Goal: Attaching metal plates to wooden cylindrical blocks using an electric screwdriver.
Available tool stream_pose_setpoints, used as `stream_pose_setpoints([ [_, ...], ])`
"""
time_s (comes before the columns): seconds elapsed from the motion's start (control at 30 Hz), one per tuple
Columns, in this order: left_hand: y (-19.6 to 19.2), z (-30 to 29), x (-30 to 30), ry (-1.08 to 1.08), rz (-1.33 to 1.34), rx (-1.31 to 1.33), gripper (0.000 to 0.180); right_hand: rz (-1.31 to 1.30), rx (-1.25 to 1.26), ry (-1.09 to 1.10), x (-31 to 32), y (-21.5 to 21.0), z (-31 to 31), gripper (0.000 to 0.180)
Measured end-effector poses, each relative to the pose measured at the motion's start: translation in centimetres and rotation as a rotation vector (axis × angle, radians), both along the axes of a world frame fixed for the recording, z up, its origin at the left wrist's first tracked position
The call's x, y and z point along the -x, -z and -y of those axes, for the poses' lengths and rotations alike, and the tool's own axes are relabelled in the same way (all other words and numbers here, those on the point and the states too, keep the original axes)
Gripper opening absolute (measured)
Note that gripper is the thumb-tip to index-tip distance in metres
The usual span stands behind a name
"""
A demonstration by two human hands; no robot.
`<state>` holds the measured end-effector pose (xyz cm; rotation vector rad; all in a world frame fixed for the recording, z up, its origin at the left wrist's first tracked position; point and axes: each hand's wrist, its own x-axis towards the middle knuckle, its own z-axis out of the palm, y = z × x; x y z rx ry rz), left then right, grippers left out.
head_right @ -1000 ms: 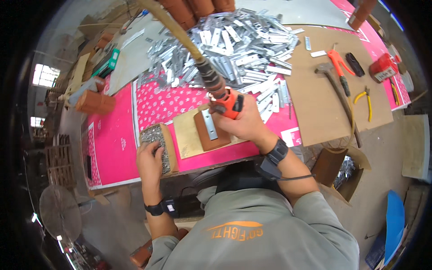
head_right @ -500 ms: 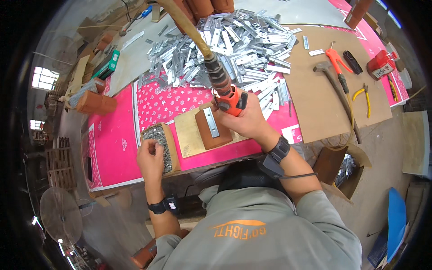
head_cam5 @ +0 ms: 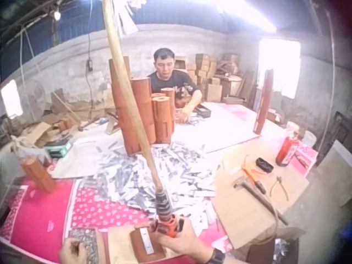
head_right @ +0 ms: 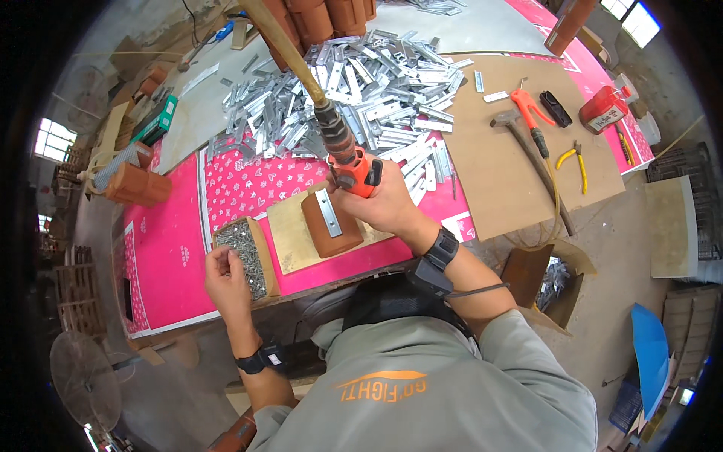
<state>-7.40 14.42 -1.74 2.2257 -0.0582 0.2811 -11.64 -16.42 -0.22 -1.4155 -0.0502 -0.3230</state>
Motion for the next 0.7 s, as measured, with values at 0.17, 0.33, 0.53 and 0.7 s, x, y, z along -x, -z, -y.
stream_pose_setpoints([
  [0.17, -2.3, 3.4, 1.8, 0.168, -0.113, 0.475, 0.013, 0.009, 0.011, 0.004, 0.5, -3.0, 0.0, 0.026],
  [0.33, -2.8, 7.1, 3.9, 0.42, -0.354, 0.639, 0.023, -0.021, -0.015, -0.074, 2.0, -9.4, 0.3, 0.031],
  [0.53, -2.2, 9.8, 5.1, 0.528, -0.386, 0.726, 0.016, 0.13, -0.066, -0.03, 3.0, -11.5, -1.2, 0.03],
  [0.7, -1.7, 10.7, 6.0, 0.578, -0.384, 0.745, 0.017, 0.092, -0.178, -0.038, 3.1, -12.6, -2.4, 0.031],
])
